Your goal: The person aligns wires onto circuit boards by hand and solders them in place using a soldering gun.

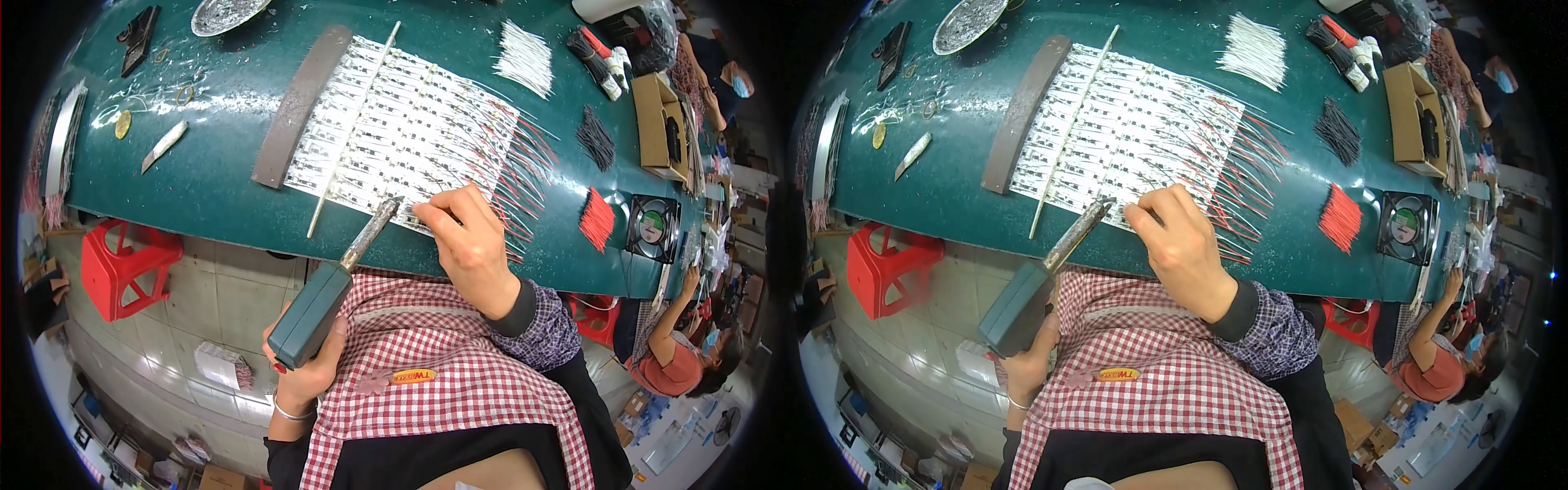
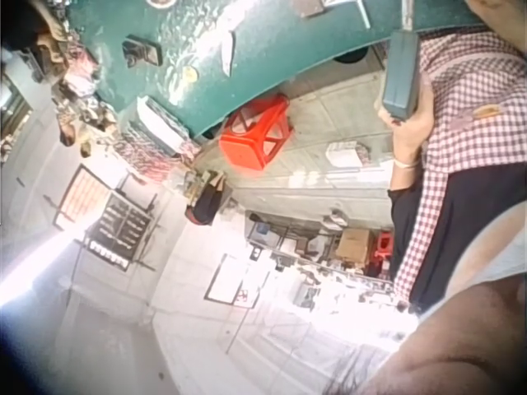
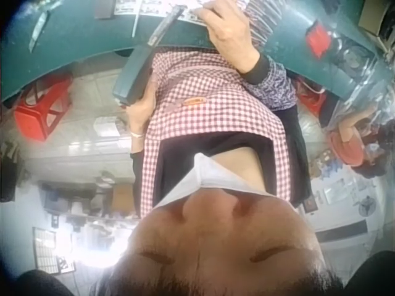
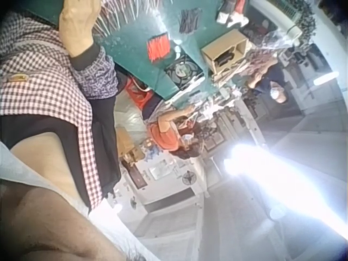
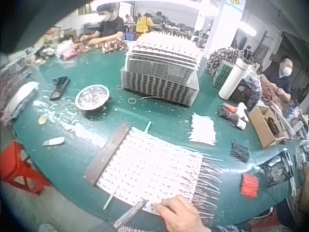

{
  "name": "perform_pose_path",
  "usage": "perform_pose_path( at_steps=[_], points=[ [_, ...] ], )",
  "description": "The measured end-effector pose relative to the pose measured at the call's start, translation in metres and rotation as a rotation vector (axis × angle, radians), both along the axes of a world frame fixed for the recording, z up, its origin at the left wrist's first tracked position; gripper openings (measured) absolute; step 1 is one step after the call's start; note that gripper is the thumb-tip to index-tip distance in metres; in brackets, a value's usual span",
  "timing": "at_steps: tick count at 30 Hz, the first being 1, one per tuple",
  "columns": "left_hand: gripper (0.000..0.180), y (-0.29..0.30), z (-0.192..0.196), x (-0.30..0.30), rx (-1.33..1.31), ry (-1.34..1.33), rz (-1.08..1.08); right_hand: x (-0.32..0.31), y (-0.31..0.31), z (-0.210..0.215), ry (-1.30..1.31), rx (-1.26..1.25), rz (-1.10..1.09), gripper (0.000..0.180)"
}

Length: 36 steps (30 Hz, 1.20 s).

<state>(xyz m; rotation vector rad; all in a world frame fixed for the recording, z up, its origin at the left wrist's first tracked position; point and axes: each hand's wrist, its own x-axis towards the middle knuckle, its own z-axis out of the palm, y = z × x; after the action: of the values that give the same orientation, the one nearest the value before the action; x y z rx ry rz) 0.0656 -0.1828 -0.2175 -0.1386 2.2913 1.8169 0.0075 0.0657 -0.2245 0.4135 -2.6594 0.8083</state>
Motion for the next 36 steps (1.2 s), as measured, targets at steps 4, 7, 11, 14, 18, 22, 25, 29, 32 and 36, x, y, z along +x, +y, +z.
perform_pose_path(
  at_steps=[4,7,11,14,18,22,25,29,32,36],
  points=[
    [0.017,-0.002,-0.002,0.001,-0.017,-0.006,-0.034,0.001,-0.001,0.001,-0.016,0.017,-0.02,0.027],
    [0.018,-0.002,-0.001,0.001,-0.024,-0.012,-0.043,0.002,-0.004,-0.001,-0.003,0.037,-0.035,0.028],
    [0.018,0.0,0.001,-0.002,-0.025,-0.015,-0.057,0.004,-0.006,0.001,-0.012,0.045,-0.049,0.029],
    [0.018,0.001,0.001,-0.003,-0.033,0.007,-0.059,0.005,-0.007,-0.001,-0.009,0.044,-0.058,0.029],
    [0.018,0.0,0.0,-0.004,-0.06,0.026,-0.097,0.005,-0.006,-0.002,-0.002,0.104,-0.026,0.031],
    [0.018,0.0,-0.001,0.0,-0.035,0.016,-0.032,0.005,-0.005,-0.002,0.004,0.106,-0.02,0.032],
    [0.019,-0.005,-0.006,0.008,-0.023,-0.045,0.028,0.005,-0.006,-0.002,0.001,0.106,-0.022,0.032],
    [0.02,-0.005,-0.005,0.008,-0.036,-0.036,0.032,0.006,-0.006,-0.004,0.001,0.101,-0.033,0.031],
    [0.021,-0.005,-0.006,0.01,-0.022,-0.013,0.038,0.006,-0.005,-0.006,0.015,0.068,-0.034,0.031],
    [0.021,-0.006,-0.006,0.012,-0.025,-0.021,0.045,0.008,-0.006,-0.005,0.08,0.016,-0.039,0.031]
  ],
)
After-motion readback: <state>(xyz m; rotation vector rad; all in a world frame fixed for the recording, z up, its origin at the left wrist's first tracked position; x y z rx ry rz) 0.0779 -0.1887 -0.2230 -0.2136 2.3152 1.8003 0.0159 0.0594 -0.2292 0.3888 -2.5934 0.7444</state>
